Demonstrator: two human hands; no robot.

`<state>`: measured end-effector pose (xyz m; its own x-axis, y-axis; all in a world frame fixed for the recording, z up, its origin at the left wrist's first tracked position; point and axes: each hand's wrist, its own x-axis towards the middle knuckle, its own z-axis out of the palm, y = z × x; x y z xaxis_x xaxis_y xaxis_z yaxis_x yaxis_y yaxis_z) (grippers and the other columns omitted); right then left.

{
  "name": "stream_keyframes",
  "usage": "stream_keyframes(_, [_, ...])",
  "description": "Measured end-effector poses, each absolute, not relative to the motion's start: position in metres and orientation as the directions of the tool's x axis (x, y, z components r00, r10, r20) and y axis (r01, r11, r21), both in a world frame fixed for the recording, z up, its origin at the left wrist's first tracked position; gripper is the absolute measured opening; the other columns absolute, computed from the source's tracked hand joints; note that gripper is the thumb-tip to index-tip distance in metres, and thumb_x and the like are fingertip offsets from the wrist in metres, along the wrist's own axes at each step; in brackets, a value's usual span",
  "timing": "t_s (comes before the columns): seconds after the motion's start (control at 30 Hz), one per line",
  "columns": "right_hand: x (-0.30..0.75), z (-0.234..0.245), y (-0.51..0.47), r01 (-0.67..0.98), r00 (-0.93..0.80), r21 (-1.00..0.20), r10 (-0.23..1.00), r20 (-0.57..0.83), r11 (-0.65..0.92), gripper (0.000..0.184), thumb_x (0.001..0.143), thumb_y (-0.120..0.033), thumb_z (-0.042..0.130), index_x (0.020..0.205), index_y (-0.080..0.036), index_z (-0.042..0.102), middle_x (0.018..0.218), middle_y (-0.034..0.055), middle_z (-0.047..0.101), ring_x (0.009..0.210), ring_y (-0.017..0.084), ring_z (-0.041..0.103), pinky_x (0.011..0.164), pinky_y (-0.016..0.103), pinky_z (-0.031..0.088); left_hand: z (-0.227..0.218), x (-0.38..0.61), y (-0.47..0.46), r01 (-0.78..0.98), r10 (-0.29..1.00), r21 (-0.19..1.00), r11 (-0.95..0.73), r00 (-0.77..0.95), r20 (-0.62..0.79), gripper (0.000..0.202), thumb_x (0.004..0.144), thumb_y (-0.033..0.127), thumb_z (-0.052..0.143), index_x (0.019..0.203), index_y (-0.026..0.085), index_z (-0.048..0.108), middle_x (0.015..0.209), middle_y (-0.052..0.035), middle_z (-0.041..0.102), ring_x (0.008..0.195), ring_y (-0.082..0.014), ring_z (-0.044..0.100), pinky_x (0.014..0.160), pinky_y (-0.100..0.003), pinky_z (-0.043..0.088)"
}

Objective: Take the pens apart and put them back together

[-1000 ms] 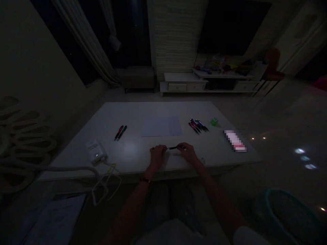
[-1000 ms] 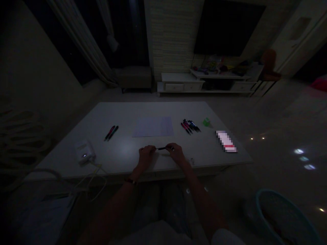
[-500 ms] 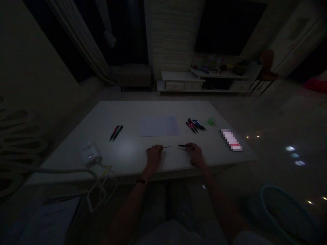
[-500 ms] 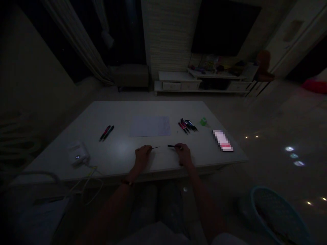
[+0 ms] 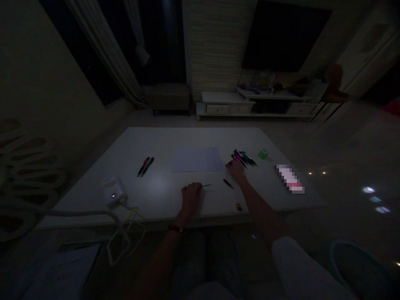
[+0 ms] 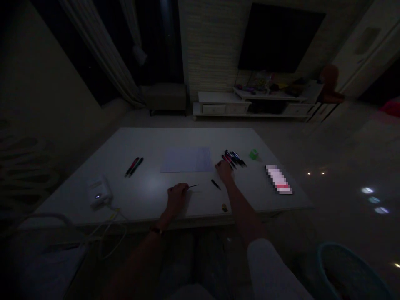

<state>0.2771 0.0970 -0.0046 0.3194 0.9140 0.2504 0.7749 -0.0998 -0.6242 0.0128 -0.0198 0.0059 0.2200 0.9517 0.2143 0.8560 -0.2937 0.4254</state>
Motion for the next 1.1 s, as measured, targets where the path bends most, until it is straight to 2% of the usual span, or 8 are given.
stream_keyframes(0.07, [0.275,-0.004,0.099,0.772,0.296,-0.632,0.918,0.265,-0.066,0.008,0.065,-0.020,0.064,0.060,-0.017,0.059,0.068,0.0086,0.065,0.068,0.018,0.059,0.066,0.029,0.043,0.007,0.013,-0.021,0.858,0.953,0.426,-0.288,0.212,0.219,0.023,0.093,0.026,0.036,0.101,0.025,0.057,0.099,-0.0032,0.064,0.094,-0.0171,0.055,0.086,-0.036,0.029])
stream_keyframes(0.17, [0.270,0.000,0.084,0.758,0.260,-0.652,0.925,0.276,-0.019,0.006,0.068,-0.020,0.060,0.063,-0.017,0.059,0.068,0.0077,0.065,0.066,0.017,0.058,0.066,0.029,0.043,0.008,0.014,-0.021,0.861,0.958,0.429,-0.273,0.203,0.204,0.023,0.093,0.026,0.037,0.102,0.025,0.057,0.100,-0.0035,0.064,0.095,-0.0172,0.055,0.086,-0.035,0.030])
stream_keyframes(0.37, [0.238,0.009,0.007,0.518,-0.002,-0.846,0.990,0.142,0.122,0.022,0.078,-0.029,0.052,0.095,-0.020,0.062,0.073,0.0012,0.067,0.062,0.014,0.059,0.060,0.026,0.045,0.008,0.014,-0.019,0.851,0.960,0.449,-0.273,0.208,0.188,0.022,0.092,0.025,0.039,0.102,0.025,0.058,0.100,-0.0031,0.064,0.096,-0.0169,0.055,0.084,-0.034,0.030])
stream_keyframes(0.5, [0.215,0.010,-0.023,0.509,-0.045,-0.839,0.979,0.198,0.193,0.018,0.078,-0.030,0.053,0.086,-0.020,0.066,0.083,0.0035,0.068,0.073,0.015,0.061,0.068,0.028,0.047,0.010,0.014,-0.020,0.843,0.949,0.443,-0.306,0.233,0.214,0.021,0.091,0.026,0.040,0.101,0.024,0.058,0.098,-0.0030,0.064,0.095,-0.0171,0.055,0.085,-0.034,0.030])
stream_keyframes(0.77, [0.204,0.014,-0.016,0.514,-0.038,-0.811,0.952,0.304,0.280,0.016,0.080,-0.033,0.054,0.080,-0.020,0.064,0.082,0.0040,0.064,0.075,0.015,0.059,0.067,0.028,0.046,0.010,0.015,-0.021,0.842,0.944,0.437,-0.317,0.236,0.229,0.020,0.092,0.025,0.039,0.100,0.024,0.058,0.098,-0.0029,0.064,0.094,-0.0172,0.056,0.085,-0.034,0.030])
stream_keyframes(1.1, [0.200,0.010,-0.014,0.517,-0.078,-0.803,0.950,0.302,0.298,0.012,0.079,-0.030,0.056,0.079,-0.021,0.064,0.080,0.0032,0.062,0.074,0.015,0.058,0.068,0.029,0.047,0.013,0.014,-0.022,0.844,0.947,0.434,-0.315,0.251,0.200,0.022,0.091,0.025,0.039,0.102,0.026,0.058,0.100,-0.0025,0.064,0.096,-0.0167,0.055,0.086,-0.034,0.030])
